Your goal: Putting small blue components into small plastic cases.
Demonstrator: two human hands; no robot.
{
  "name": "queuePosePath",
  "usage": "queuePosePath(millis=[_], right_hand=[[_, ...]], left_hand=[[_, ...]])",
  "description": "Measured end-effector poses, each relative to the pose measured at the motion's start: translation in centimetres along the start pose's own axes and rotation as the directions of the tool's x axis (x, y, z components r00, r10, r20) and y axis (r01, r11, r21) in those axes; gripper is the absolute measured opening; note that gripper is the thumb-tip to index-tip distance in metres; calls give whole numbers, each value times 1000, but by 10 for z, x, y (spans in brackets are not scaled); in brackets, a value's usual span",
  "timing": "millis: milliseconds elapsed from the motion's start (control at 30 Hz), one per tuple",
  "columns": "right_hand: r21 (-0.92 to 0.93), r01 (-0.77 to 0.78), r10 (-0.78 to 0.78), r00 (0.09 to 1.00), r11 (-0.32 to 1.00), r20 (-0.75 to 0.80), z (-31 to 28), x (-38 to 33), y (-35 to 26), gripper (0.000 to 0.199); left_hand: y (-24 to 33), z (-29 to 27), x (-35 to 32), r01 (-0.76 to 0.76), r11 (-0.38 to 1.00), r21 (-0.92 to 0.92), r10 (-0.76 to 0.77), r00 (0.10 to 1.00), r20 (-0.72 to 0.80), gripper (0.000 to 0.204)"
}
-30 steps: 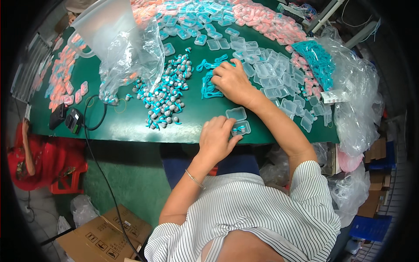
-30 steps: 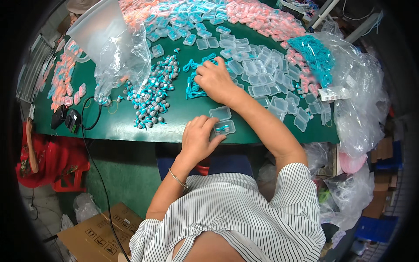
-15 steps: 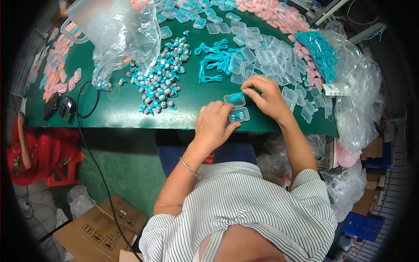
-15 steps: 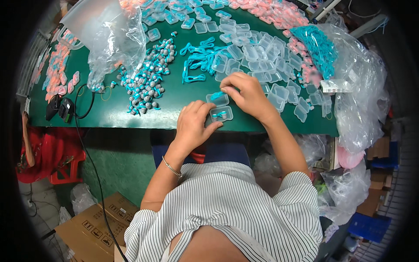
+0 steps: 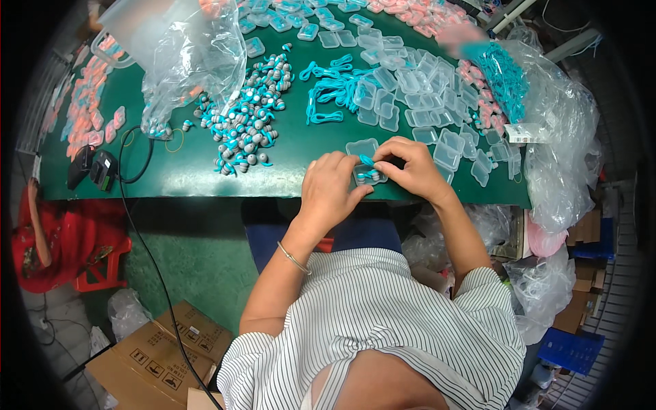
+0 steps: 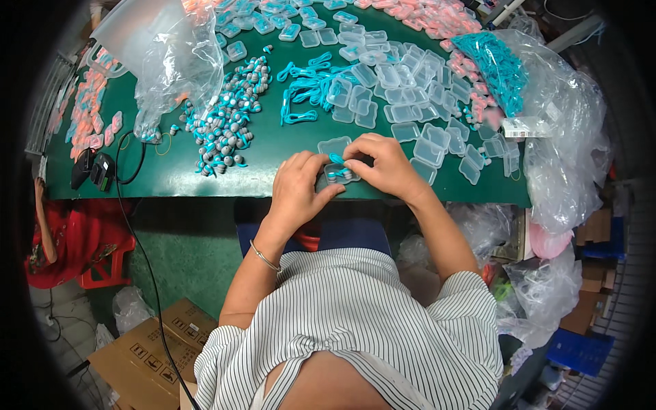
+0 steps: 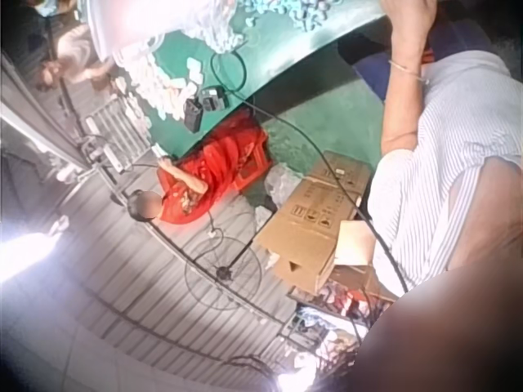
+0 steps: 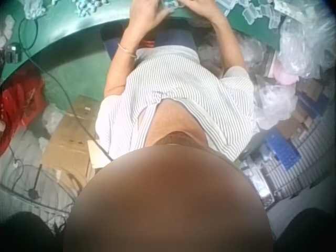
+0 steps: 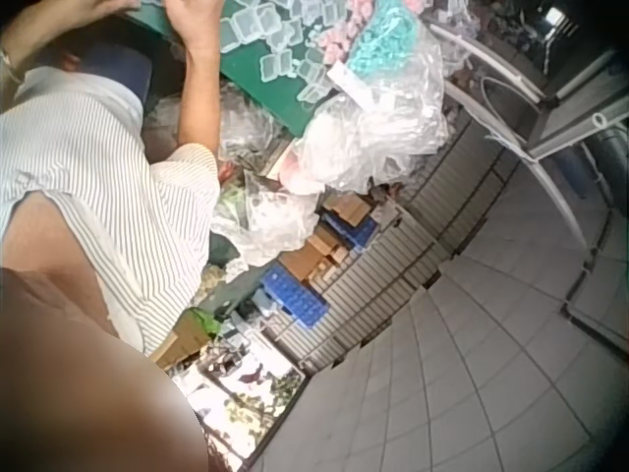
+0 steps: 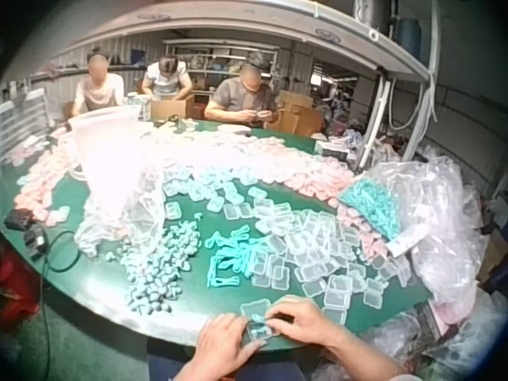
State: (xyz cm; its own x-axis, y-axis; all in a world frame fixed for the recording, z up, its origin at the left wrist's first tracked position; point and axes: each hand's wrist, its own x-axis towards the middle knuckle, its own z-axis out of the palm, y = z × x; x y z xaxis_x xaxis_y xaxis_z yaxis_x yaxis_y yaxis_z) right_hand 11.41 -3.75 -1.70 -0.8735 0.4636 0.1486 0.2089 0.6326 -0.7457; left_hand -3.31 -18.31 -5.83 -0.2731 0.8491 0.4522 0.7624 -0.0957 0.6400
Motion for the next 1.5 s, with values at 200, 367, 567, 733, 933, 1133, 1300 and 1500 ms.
queuePosePath(millis=[200,367,567,733,933,1133,1300,1500], right_hand=[[-53,262,-257,963,964,84,-6,7,5,13],[-160,293,-275,953,943,123,-2,7,-6,12],[-339,152,-194,976,928,-94,2,12,8,19],[-189,19,-30,998,982,-56,0,13,5,24],[-207,227,-253,961,952,-112,-5,4,9,19],[-147,286,-294,955,947,-36,-9,-16,6,25],[-222,299,-324,942,928,-86,9,-25,6,35],[0,160,-159,982,987,-99,12,-23,6,26]], left_hand=[[1,0,1,19,1000,-19,-19,1000,0,47],[4,-2,3,21,999,-37,-20,1000,15,44],[2,-1,0,-12,999,-32,12,1000,-6,41],[3,-3,2,18,999,-39,-17,1000,25,55],[7,-5,3,44,999,-19,-43,998,45,73],[10,-7,4,-33,999,25,31,998,46,48],[10,-1,7,-45,998,41,44,999,26,32],[1,-2,5,-94,993,-72,96,995,30,26]])
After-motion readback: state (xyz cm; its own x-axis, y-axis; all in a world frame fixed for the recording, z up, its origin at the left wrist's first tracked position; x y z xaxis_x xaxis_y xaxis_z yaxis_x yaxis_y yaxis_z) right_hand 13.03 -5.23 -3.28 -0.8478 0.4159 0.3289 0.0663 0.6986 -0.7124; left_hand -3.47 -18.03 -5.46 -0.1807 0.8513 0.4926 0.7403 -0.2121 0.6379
